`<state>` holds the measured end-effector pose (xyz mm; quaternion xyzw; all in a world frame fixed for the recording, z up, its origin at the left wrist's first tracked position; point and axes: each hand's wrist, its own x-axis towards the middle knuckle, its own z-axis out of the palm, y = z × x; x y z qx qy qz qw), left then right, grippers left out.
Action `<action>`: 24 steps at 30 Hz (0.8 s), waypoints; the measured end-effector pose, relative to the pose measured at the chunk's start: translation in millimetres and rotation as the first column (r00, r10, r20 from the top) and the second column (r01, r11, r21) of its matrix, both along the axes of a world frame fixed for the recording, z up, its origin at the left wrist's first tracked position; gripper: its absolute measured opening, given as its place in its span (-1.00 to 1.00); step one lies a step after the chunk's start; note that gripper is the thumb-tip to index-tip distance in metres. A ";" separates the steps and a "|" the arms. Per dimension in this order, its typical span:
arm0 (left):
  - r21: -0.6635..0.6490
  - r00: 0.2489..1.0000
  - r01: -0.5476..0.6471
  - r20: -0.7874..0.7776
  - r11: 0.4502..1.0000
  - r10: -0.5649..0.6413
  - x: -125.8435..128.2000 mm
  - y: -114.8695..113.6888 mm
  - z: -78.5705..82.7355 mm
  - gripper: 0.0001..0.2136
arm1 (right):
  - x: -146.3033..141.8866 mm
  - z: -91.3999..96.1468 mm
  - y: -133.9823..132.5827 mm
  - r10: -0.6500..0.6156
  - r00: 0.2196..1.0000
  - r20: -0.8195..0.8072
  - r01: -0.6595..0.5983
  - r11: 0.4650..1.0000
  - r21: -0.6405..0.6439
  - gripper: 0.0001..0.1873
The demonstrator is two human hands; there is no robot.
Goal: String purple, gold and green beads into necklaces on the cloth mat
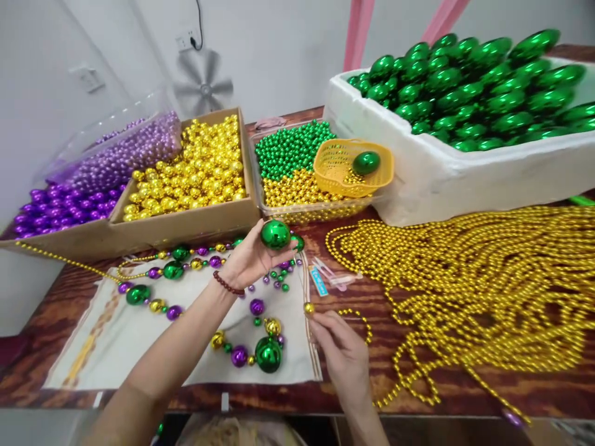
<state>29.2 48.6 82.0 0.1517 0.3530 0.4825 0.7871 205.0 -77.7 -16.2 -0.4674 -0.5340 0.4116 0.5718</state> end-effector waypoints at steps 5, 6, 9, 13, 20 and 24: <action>-0.102 0.997 -0.060 0.039 0.993 0.064 -14.7 -12.9 -1.2 -0.65 | -10.3 12.6 -8.8 0.101 0.994 0.044 -0.101 0.995 -0.015 -0.85; -0.101 0.995 -0.077 0.048 0.992 0.082 -16.5 -14.1 -2.0 -0.66 | -12.7 14.8 -9.9 0.115 0.992 0.047 -0.114 0.993 -0.012 -0.84; -0.085 0.990 -0.118 0.063 0.989 0.123 -20.6 -16.4 -4.8 -0.68 | -19.7 19.4 -11.8 0.122 0.991 0.049 -0.121 0.993 -0.012 -0.84; -0.060 0.990 -0.132 0.041 0.989 0.134 -24.7 -18.0 -7.2 -0.68 | -25.6 19.0 -13.1 0.104 0.993 0.055 -0.101 0.994 -0.047 -0.86; -0.049 0.991 -0.135 0.017 0.990 0.135 -27.6 -19.3 -11.2 -0.67 | -29.1 12.1 -15.4 0.105 0.993 0.063 -0.100 0.992 -0.074 -0.86; -0.068 0.987 -0.155 0.033 0.986 0.157 -29.1 -19.2 -13.1 -0.67 | -31.2 7.6 -16.8 0.082 0.995 0.051 -0.078 0.994 -0.071 -0.87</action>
